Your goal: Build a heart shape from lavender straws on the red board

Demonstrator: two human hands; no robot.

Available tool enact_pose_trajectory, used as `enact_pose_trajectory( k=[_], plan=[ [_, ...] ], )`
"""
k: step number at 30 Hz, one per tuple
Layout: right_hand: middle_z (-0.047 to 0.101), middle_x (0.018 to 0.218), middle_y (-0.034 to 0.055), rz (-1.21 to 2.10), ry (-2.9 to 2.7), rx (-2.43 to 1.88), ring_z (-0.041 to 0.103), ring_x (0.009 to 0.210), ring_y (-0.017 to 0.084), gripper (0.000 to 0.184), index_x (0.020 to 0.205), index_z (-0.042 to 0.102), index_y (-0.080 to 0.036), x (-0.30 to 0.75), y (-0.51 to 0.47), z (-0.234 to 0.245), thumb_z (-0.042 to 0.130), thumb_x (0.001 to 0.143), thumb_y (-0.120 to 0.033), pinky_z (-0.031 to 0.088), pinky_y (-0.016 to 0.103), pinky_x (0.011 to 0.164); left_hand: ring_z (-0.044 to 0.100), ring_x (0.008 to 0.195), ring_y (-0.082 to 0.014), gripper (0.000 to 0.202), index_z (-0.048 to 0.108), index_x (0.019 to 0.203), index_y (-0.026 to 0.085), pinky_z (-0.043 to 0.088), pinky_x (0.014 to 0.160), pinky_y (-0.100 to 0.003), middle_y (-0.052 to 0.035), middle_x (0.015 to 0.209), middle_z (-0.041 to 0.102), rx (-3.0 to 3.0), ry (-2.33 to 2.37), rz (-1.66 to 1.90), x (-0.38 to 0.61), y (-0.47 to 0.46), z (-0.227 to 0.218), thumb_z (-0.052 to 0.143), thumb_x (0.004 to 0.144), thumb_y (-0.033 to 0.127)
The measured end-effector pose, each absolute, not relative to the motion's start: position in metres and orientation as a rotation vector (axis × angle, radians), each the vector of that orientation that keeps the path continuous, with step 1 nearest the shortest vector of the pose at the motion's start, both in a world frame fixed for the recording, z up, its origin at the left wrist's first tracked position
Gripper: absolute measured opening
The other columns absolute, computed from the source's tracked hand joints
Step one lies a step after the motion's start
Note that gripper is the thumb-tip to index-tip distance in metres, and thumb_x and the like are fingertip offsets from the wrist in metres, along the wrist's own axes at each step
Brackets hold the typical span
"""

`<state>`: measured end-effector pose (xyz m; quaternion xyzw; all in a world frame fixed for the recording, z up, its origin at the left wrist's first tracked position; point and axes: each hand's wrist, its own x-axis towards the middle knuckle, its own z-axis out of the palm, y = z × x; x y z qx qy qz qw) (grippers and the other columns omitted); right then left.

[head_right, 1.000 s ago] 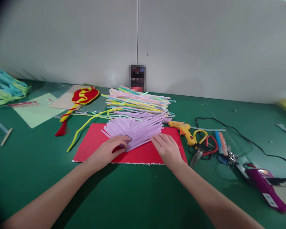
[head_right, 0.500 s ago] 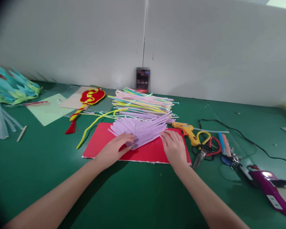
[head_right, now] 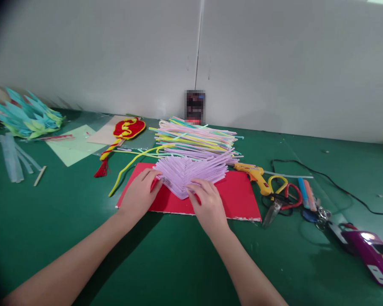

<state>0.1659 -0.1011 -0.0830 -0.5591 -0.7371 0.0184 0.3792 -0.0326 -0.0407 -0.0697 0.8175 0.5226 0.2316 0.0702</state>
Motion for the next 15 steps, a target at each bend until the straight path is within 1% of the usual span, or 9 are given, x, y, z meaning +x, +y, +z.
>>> enact_pose_trajectory(
  k=[1,3,4,6,8,10,13,15],
  plan=[
    [0.063,0.110,0.0100,0.067,-1.913,-1.431,0.057,0.105,0.021,0.021,0.105,0.064,-0.018,0.165,-0.102,-0.084,0.050,0.090,-0.024,0.048,0.037,0.092,0.056,0.111,-0.0257,0.029,0.055,0.114,0.011,0.047,0.093,-0.039,-0.0138,0.118,0.059,2.455,1.628,0.656,-0.032,-0.045,-0.073,0.046,0.091,0.026],
    [0.057,0.125,0.0121,0.083,-2.000,-1.449,0.050,0.119,0.023,0.030,0.117,0.059,-0.017,0.164,-0.104,-0.086,0.049,0.091,-0.027,0.044,0.040,0.099,0.044,0.126,-0.0299,0.051,0.040,0.132,0.005,0.041,0.100,-0.043,-0.0203,0.137,0.046,2.476,1.745,0.547,-0.028,-0.055,-0.079,0.046,0.091,0.033],
    [0.053,0.131,0.0126,0.078,-2.050,-1.462,0.045,0.125,0.024,0.036,0.124,0.055,-0.016,0.165,-0.105,-0.087,0.048,0.091,-0.030,0.042,0.041,0.103,0.039,0.131,-0.0313,0.060,0.033,0.137,0.002,0.038,0.103,-0.045,-0.0225,0.143,0.038,2.483,1.792,0.485,-0.026,-0.060,-0.082,0.044,0.091,0.038],
    [0.045,0.140,0.0123,0.046,-2.133,-1.496,0.034,0.134,0.025,0.046,0.134,0.044,-0.015,0.166,-0.108,-0.087,0.046,0.092,-0.033,0.036,0.045,0.108,0.031,0.136,-0.0322,0.069,0.030,0.139,-0.001,0.032,0.107,-0.048,-0.0241,0.146,0.031,2.489,1.860,0.389,-0.022,-0.069,-0.087,0.039,0.091,0.048],
    [0.039,0.145,0.0114,0.019,-2.195,-1.534,0.027,0.138,0.025,0.054,0.142,0.034,-0.015,0.168,-0.109,-0.088,0.044,0.093,-0.035,0.033,0.047,0.109,0.026,0.138,-0.0318,0.074,0.029,0.139,-0.003,0.028,0.110,-0.048,-0.0243,0.147,0.028,2.496,1.891,0.304,-0.019,-0.074,-0.090,0.035,0.090,0.052],
    [0.033,0.148,0.0096,0.021,-2.257,-1.564,0.022,0.140,0.025,0.058,0.145,0.027,-0.017,0.168,-0.110,-0.089,0.043,0.093,-0.038,0.032,0.047,0.110,0.024,0.138,-0.0312,0.075,0.029,0.140,-0.003,0.026,0.111,-0.048,-0.0236,0.148,0.026,2.505,1.897,0.243,-0.018,-0.074,-0.091,0.032,0.091,0.054],
    [0.025,0.152,0.0055,0.053,-2.366,-1.575,0.016,0.141,0.024,0.057,0.145,0.028,-0.022,0.168,-0.111,-0.089,0.041,0.093,-0.042,0.032,0.047,0.110,0.023,0.139,-0.0307,0.074,0.029,0.140,-0.002,0.025,0.111,-0.048,-0.0219,0.149,0.023,2.519,1.894,0.201,-0.019,-0.072,-0.090,0.030,0.091,0.053],
    [0.020,0.154,0.0036,0.064,-2.424,-1.569,0.015,0.141,0.024,0.056,0.144,0.030,-0.025,0.167,-0.112,-0.089,0.040,0.093,-0.045,0.032,0.047,0.110,0.022,0.139,-0.0304,0.073,0.029,0.140,-0.001,0.025,0.111,-0.048,-0.0214,0.150,0.022,2.524,1.894,0.196,-0.019,-0.071,-0.090,0.029,0.092,0.053]
  ],
)
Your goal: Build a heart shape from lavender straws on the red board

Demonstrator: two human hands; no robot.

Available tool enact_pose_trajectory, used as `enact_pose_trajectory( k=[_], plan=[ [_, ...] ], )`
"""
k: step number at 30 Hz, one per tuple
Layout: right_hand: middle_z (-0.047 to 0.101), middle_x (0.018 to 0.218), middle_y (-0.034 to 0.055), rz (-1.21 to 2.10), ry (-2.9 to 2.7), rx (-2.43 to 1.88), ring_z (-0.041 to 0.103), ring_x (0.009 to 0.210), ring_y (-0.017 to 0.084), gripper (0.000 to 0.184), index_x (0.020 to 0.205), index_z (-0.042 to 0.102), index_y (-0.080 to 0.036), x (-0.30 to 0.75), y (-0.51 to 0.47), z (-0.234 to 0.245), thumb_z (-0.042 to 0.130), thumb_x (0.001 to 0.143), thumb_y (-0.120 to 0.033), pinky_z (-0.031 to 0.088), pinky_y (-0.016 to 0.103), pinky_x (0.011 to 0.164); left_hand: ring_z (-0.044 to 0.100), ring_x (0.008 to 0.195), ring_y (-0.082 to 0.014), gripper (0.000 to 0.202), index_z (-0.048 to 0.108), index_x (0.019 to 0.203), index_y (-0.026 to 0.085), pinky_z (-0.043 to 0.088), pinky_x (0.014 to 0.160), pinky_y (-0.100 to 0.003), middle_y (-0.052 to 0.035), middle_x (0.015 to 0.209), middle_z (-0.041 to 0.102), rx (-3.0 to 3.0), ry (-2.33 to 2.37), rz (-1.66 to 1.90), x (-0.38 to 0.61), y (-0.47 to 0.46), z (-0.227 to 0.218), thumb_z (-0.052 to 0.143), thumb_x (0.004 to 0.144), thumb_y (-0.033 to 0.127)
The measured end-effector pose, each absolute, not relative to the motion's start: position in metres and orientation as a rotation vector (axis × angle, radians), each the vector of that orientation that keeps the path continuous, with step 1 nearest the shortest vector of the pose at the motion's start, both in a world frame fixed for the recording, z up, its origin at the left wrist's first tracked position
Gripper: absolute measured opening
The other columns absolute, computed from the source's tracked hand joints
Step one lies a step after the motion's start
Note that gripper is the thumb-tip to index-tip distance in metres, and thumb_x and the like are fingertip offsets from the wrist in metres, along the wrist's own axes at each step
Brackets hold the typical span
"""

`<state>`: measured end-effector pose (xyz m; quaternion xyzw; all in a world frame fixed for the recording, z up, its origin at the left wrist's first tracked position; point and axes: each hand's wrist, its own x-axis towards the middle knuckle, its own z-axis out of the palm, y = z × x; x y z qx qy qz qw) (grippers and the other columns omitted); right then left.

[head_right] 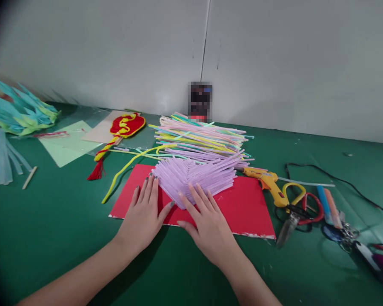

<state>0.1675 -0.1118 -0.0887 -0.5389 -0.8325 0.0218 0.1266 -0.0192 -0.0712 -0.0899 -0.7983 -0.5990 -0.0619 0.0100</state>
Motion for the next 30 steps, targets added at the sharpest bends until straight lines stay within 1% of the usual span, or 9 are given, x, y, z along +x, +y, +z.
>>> enact_pose_trajectory(
  k=[5,12,18,22,25,30],
  plan=[
    [0.016,0.155,0.0026,0.090,-2.508,-1.552,0.014,0.141,0.026,0.054,0.144,0.028,-0.032,0.167,-0.112,-0.084,0.039,0.093,-0.047,0.032,0.050,0.109,0.021,0.140,-0.0302,0.071,0.029,0.141,0.000,0.026,0.111,-0.049,-0.0218,0.149,0.024,-2.505,-1.855,-0.247,-0.020,-0.071,-0.092,0.028,0.092,0.052],
    [0.019,0.154,0.0044,0.117,-2.533,-1.509,0.017,0.141,0.027,0.052,0.143,0.031,-0.033,0.168,-0.111,-0.082,0.040,0.093,-0.045,0.030,0.053,0.109,0.026,0.138,-0.0311,0.068,0.030,0.140,0.002,0.028,0.109,-0.052,-0.0221,0.148,0.028,-2.515,-1.836,-0.308,-0.023,-0.068,-0.093,0.029,0.092,0.050],
    [0.021,0.154,0.0033,0.115,-2.508,-1.503,0.018,0.141,0.027,0.053,0.143,0.031,-0.034,0.168,-0.111,-0.083,0.042,0.092,-0.046,0.030,0.053,0.109,0.022,0.139,-0.0321,0.067,0.031,0.140,0.001,0.022,0.110,-0.054,-0.0224,0.149,0.026,-2.489,-1.801,-0.315,-0.022,-0.071,-0.088,0.030,0.093,0.048],
    [0.020,0.154,0.0037,0.106,-2.512,-1.508,0.017,0.141,0.027,0.052,0.142,0.032,-0.033,0.168,-0.111,-0.084,0.041,0.092,-0.046,0.031,0.053,0.108,0.024,0.139,-0.0314,0.064,0.031,0.141,0.004,0.021,0.110,-0.056,-0.0201,0.148,0.029,-2.539,-1.720,-0.319,-0.019,-0.079,-0.086,0.027,0.094,0.047],
    [0.019,0.154,0.0041,0.104,-2.522,-1.511,0.017,0.141,0.027,0.050,0.141,0.034,-0.033,0.168,-0.111,-0.084,0.040,0.093,-0.045,0.030,0.053,0.108,0.025,0.138,-0.0313,0.067,0.032,0.141,0.004,0.021,0.110,-0.056,-0.0189,0.148,0.029,-2.607,-1.674,-0.259,-0.018,-0.084,-0.088,0.025,0.093,0.050],
    [0.021,0.153,0.0039,0.100,-2.501,-1.511,0.019,0.140,0.027,0.051,0.141,0.036,-0.033,0.167,-0.111,-0.084,0.042,0.092,-0.046,0.031,0.053,0.108,0.024,0.138,-0.0322,0.073,0.034,0.139,0.002,0.020,0.110,-0.057,-0.0206,0.148,0.029,-2.621,-1.691,-0.228,-0.018,-0.085,-0.090,0.026,0.091,0.056]
  ],
)
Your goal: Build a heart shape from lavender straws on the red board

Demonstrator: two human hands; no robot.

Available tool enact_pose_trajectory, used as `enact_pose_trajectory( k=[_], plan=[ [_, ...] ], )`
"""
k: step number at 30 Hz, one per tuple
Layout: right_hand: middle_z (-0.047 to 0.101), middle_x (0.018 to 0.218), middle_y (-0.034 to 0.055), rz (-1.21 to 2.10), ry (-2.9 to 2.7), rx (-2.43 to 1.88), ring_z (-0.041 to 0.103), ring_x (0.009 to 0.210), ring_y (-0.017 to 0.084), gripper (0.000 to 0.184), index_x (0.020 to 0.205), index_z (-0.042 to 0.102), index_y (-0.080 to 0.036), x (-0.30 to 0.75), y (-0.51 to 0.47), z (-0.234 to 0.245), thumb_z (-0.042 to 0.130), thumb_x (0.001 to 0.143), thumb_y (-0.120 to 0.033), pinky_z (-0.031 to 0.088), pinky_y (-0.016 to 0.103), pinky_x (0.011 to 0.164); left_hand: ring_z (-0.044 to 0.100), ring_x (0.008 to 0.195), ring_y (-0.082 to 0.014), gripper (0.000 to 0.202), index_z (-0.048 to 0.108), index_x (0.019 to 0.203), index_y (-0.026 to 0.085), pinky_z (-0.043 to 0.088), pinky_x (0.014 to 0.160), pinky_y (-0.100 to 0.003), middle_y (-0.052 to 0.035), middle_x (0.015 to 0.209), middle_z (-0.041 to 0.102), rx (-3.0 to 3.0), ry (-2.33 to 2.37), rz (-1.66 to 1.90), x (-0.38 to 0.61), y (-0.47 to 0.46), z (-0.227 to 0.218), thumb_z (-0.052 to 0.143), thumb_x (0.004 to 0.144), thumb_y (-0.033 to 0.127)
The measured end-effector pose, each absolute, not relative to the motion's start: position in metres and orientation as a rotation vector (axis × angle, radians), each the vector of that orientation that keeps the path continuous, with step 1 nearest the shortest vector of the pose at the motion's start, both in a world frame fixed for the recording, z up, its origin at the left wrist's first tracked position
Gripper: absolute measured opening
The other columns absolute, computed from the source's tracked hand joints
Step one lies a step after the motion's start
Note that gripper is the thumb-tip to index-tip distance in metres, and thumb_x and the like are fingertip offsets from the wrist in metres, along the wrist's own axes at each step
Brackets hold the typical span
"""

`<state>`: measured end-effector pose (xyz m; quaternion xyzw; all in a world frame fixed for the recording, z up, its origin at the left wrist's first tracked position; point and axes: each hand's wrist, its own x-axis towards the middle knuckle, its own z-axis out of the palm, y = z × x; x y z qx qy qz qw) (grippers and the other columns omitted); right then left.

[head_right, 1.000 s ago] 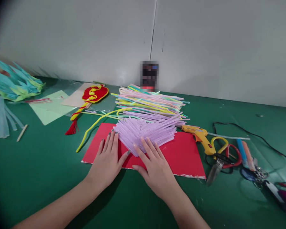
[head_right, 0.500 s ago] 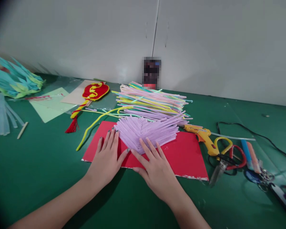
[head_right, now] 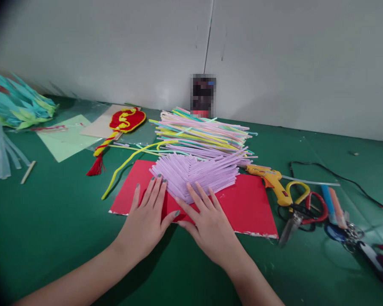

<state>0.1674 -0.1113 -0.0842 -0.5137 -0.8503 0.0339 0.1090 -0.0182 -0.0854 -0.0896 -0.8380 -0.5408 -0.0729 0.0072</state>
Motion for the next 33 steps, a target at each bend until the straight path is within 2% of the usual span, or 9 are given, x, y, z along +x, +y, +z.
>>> enact_pose_trajectory(
  k=[5,10,14,21,26,33],
  plan=[
    [0.020,0.154,0.0036,0.091,-2.515,-1.517,0.018,0.141,0.026,0.051,0.141,0.035,-0.033,0.168,-0.111,-0.084,0.041,0.092,-0.046,0.031,0.053,0.108,0.025,0.138,-0.0330,0.070,0.035,0.139,0.005,0.019,0.110,-0.058,-0.0204,0.147,0.032,-2.587,-1.663,-0.272,-0.018,-0.085,-0.082,0.030,0.091,0.055],
    [0.020,0.154,0.0040,0.128,-2.523,-1.514,0.017,0.141,0.026,0.050,0.141,0.036,-0.032,0.167,-0.111,-0.082,0.041,0.092,-0.046,0.029,0.053,0.109,0.030,0.136,-0.0320,0.049,0.049,0.128,0.009,0.021,0.109,-0.058,-0.0184,0.146,0.036,-2.602,-1.625,-0.304,-0.018,-0.087,-0.074,0.034,0.094,0.040],
    [0.020,0.154,0.0041,0.132,-2.524,-1.525,0.016,0.141,0.026,0.051,0.141,0.035,-0.033,0.167,-0.111,-0.082,0.040,0.092,-0.046,0.029,0.053,0.109,0.032,0.135,-0.0323,0.041,0.053,0.121,0.010,0.022,0.109,-0.058,-0.0180,0.144,0.038,-2.601,-1.638,-0.330,-0.018,-0.086,-0.074,0.036,0.093,0.035],
    [0.020,0.154,0.0038,0.134,-2.514,-1.513,0.017,0.141,0.026,0.051,0.141,0.036,-0.032,0.168,-0.111,-0.082,0.042,0.092,-0.046,0.029,0.053,0.109,0.031,0.135,-0.0313,0.045,0.050,0.124,0.007,0.022,0.110,-0.056,-0.0184,0.144,0.038,-2.600,-1.653,-0.356,-0.018,-0.084,-0.075,0.038,0.092,0.036],
    [0.022,0.153,0.0030,0.129,-2.490,-1.510,0.019,0.140,0.026,0.051,0.141,0.035,-0.034,0.168,-0.111,-0.083,0.043,0.092,-0.045,0.031,0.054,0.108,0.030,0.136,-0.0325,0.053,0.041,0.136,0.012,0.022,0.109,-0.058,-0.0162,0.146,0.036,-2.618,-1.623,-0.316,-0.017,-0.086,-0.078,0.038,0.092,0.042],
    [0.020,0.154,0.0025,0.110,-2.506,-1.529,0.018,0.141,0.026,0.051,0.141,0.033,-0.034,0.168,-0.112,-0.084,0.041,0.092,-0.047,0.030,0.053,0.108,0.031,0.135,-0.0334,0.054,0.046,0.134,0.013,0.020,0.110,-0.058,-0.0164,0.145,0.038,-2.649,-1.616,-0.284,-0.018,-0.085,-0.075,0.038,0.092,0.046]
  ],
)
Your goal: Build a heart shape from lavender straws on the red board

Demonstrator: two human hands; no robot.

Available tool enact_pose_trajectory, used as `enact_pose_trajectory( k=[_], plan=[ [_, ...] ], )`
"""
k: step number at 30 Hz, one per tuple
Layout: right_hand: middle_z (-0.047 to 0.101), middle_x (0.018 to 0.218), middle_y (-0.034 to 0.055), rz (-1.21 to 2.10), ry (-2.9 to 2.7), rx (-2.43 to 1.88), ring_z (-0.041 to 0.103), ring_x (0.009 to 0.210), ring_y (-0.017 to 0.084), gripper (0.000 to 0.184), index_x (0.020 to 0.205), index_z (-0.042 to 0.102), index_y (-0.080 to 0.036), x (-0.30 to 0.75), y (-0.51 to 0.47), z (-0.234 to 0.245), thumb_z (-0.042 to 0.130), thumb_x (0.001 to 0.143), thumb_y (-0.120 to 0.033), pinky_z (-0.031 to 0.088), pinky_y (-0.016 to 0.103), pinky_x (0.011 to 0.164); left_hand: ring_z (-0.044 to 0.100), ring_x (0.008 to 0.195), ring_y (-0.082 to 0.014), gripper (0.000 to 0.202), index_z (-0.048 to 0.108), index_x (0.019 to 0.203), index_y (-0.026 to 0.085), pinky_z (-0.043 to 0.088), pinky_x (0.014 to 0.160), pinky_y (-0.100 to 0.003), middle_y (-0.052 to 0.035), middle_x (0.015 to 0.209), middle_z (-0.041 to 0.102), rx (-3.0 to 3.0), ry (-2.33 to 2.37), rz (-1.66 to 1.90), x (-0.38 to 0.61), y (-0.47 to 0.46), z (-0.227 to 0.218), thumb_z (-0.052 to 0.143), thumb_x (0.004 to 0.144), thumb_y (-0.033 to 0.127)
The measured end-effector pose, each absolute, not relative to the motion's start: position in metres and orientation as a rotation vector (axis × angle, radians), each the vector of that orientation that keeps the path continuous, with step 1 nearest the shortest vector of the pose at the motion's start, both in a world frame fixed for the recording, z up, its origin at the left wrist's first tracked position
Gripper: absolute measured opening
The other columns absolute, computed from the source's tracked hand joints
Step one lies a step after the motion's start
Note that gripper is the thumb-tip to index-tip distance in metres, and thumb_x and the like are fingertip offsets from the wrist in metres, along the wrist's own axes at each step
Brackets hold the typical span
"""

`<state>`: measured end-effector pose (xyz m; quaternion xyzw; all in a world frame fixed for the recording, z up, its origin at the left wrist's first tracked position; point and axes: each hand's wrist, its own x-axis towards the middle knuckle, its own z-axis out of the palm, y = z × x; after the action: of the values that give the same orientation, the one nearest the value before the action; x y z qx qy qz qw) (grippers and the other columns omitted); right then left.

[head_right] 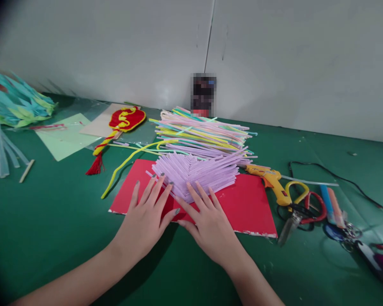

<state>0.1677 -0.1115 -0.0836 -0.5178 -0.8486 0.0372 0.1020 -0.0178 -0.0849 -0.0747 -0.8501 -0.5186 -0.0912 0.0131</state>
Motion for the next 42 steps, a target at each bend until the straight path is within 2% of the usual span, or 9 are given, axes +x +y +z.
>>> enact_pose_trajectory(
  k=[6,15,28,37,42],
  plan=[
    [0.020,0.154,0.0028,0.117,-2.517,-1.530,0.016,0.141,0.026,0.052,0.142,0.032,-0.034,0.168,-0.112,-0.083,0.040,0.092,-0.047,0.029,0.053,0.109,0.033,0.134,-0.0328,0.046,0.052,0.129,0.017,0.020,0.110,-0.058,-0.0151,0.142,0.043,-2.670,-1.605,-0.334,-0.018,-0.085,-0.069,0.041,0.092,0.042],
    [0.019,0.154,0.0027,0.107,-2.524,-1.539,0.015,0.141,0.026,0.052,0.142,0.031,-0.033,0.168,-0.111,-0.083,0.039,0.093,-0.046,0.029,0.053,0.109,0.036,0.133,-0.0313,0.042,0.056,0.124,0.015,0.023,0.110,-0.057,-0.0152,0.140,0.045,-2.688,-1.578,-0.391,-0.019,-0.085,-0.065,0.041,0.092,0.039],
    [0.019,0.154,0.0023,0.077,-2.528,-1.551,0.016,0.141,0.025,0.050,0.141,0.033,-0.035,0.167,-0.112,-0.085,0.038,0.093,-0.047,0.028,0.051,0.110,0.034,0.134,-0.0324,0.047,0.048,0.134,0.021,0.024,0.109,-0.056,-0.0135,0.144,0.040,-2.656,-1.636,-0.305,-0.018,-0.082,-0.072,0.040,0.092,0.042],
    [0.018,0.154,0.0030,0.063,-2.533,-1.556,0.016,0.141,0.025,0.051,0.142,0.031,-0.035,0.167,-0.112,-0.084,0.036,0.093,-0.048,0.028,0.049,0.110,0.028,0.136,-0.0333,0.059,0.038,0.139,0.012,0.020,0.110,-0.056,-0.0176,0.148,0.031,-2.568,-1.662,-0.249,-0.023,-0.073,-0.083,0.035,0.093,0.047],
    [0.019,0.154,0.0029,0.091,-2.528,-1.552,0.016,0.141,0.025,0.051,0.142,0.032,-0.035,0.167,-0.111,-0.085,0.037,0.093,-0.048,0.027,0.050,0.110,0.029,0.137,-0.0318,0.056,0.037,0.141,0.018,0.022,0.109,-0.056,-0.0157,0.149,0.031,-2.627,-1.622,-0.241,-0.022,-0.076,-0.084,0.037,0.092,0.046]
  ],
)
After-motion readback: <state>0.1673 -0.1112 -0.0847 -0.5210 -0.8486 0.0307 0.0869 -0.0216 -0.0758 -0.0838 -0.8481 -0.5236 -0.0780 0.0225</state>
